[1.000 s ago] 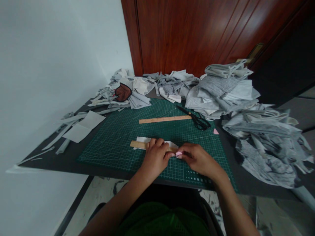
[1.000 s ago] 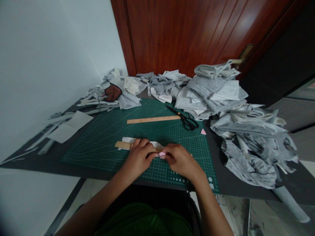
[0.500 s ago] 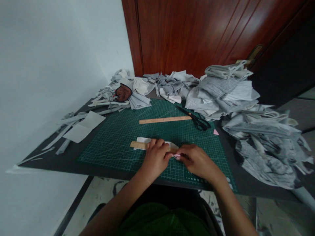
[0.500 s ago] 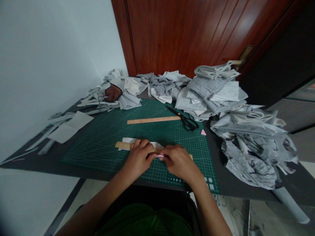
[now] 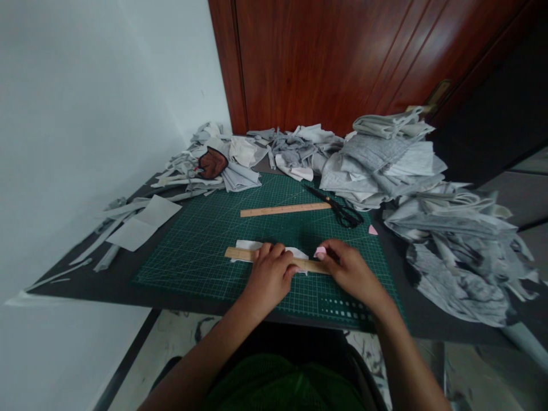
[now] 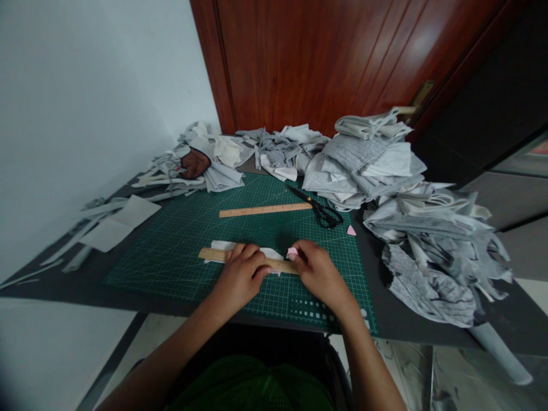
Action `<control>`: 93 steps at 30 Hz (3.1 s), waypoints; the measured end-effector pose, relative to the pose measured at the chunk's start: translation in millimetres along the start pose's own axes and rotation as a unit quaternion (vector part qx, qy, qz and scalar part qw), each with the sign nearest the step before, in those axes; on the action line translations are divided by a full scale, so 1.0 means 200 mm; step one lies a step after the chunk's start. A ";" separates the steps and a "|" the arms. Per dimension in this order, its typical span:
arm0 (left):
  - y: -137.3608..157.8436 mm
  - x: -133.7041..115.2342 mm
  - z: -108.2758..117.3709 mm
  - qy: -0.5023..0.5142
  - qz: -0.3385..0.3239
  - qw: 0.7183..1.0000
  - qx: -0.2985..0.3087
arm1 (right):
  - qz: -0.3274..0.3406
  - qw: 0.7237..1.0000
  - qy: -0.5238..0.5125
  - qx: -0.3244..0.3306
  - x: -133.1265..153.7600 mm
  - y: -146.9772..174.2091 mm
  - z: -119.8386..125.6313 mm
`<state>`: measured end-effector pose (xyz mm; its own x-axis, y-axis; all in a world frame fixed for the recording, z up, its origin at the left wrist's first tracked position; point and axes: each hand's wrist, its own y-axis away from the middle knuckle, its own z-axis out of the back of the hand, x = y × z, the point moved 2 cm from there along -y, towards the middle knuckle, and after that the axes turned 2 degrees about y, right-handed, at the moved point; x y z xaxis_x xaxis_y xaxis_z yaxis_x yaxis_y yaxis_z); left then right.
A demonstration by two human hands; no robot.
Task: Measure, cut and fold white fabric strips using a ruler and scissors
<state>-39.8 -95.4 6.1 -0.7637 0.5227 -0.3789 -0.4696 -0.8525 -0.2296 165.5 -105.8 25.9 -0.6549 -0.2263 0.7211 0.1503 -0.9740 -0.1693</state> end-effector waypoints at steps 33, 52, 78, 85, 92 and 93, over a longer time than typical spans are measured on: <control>0.01 0.01 0.00 0.004 0.011 1.000 0.014 | 0.101 0.970 0.162 0.153 0.28 0.18 -0.13; 0.27 0.05 -0.02 -0.071 0.101 0.989 -0.082 | 0.109 0.946 0.255 0.170 0.18 0.21 -0.21; 0.32 0.03 -0.04 -0.047 0.027 0.998 -0.041 | 0.068 0.965 0.230 0.109 0.19 0.18 -0.24; 0.31 0.07 -0.10 -0.053 0.011 0.998 -0.032 | 0.181 0.982 -0.051 0.008 0.50 0.33 -0.39; 0.32 0.04 -0.05 -0.016 0.027 0.998 -0.053 | 0.264 0.941 -0.188 0.096 0.55 0.63 -0.95; 0.32 0.04 -0.04 -0.012 0.030 0.998 -0.053 | 0.262 0.942 -0.168 0.128 0.53 0.64 -0.98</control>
<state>-71.7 -145.9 -18.8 -0.7999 0.4699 -0.3732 -0.3747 -0.8769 -0.3011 -29.9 -254.3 -51.9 -0.1770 -0.6223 0.7625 0.5901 -0.6871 -0.4239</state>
